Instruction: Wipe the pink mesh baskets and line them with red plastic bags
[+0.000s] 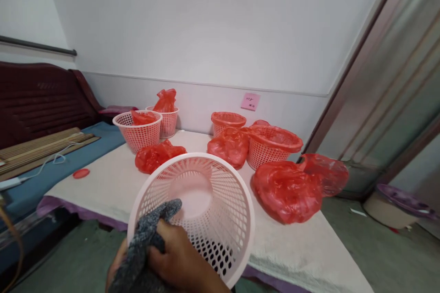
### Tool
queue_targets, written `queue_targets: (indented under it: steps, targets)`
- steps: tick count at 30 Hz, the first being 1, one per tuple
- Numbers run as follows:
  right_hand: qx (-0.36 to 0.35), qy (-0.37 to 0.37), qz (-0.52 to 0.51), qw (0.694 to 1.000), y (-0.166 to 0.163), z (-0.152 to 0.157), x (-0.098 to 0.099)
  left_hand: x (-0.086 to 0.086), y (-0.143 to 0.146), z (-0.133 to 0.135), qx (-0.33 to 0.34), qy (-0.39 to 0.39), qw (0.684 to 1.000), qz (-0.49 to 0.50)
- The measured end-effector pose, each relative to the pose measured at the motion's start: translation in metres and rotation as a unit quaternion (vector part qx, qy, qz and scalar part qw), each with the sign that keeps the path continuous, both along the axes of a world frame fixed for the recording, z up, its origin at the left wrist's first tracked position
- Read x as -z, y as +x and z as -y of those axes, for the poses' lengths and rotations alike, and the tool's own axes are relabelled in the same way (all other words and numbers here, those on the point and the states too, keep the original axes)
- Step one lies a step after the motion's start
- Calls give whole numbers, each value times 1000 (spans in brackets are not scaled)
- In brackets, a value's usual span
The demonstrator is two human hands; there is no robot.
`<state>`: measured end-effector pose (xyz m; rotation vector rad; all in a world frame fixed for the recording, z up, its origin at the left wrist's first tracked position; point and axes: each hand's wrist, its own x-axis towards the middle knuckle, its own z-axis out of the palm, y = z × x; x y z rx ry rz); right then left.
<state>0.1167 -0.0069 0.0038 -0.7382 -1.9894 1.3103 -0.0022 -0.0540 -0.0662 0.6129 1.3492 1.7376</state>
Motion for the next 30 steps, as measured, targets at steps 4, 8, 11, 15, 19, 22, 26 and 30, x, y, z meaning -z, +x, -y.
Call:
queue_targets:
  steps: [4, 8, 11, 15, 19, 22, 26, 30]
  targets:
    - [50, 105, 289, 950, 23, -12, 27, -4, -5, -2, -6, -13, 1000, -24]
    - [126, 90, 372, 915, 42, -38, 59, -10, 4, 0, 3, 3, 1000, -23]
    - [144, 81, 321, 933, 39, -48, 66, -14, 15, 1, 10, 12, 1000, -27]
    - [153, 96, 233, 956, 14, -40, 63, -16, 24, -4, 11, 28, 998, -49]
    - [155, 132, 307, 930, 5, -37, 73, -14, 26, -7, 13, 44, 998, -32]
    - [153, 110, 372, 909, 19, -50, 89, -13, 28, -5, 20, 35, 998, -43]
    - [213, 80, 429, 874, 47, -74, 105, -16, 31, 0, 46, 41, 995, -76]
    - [261, 47, 392, 881, 58, -88, 108, -16, 32, -1, 57, 27, 994, -92]
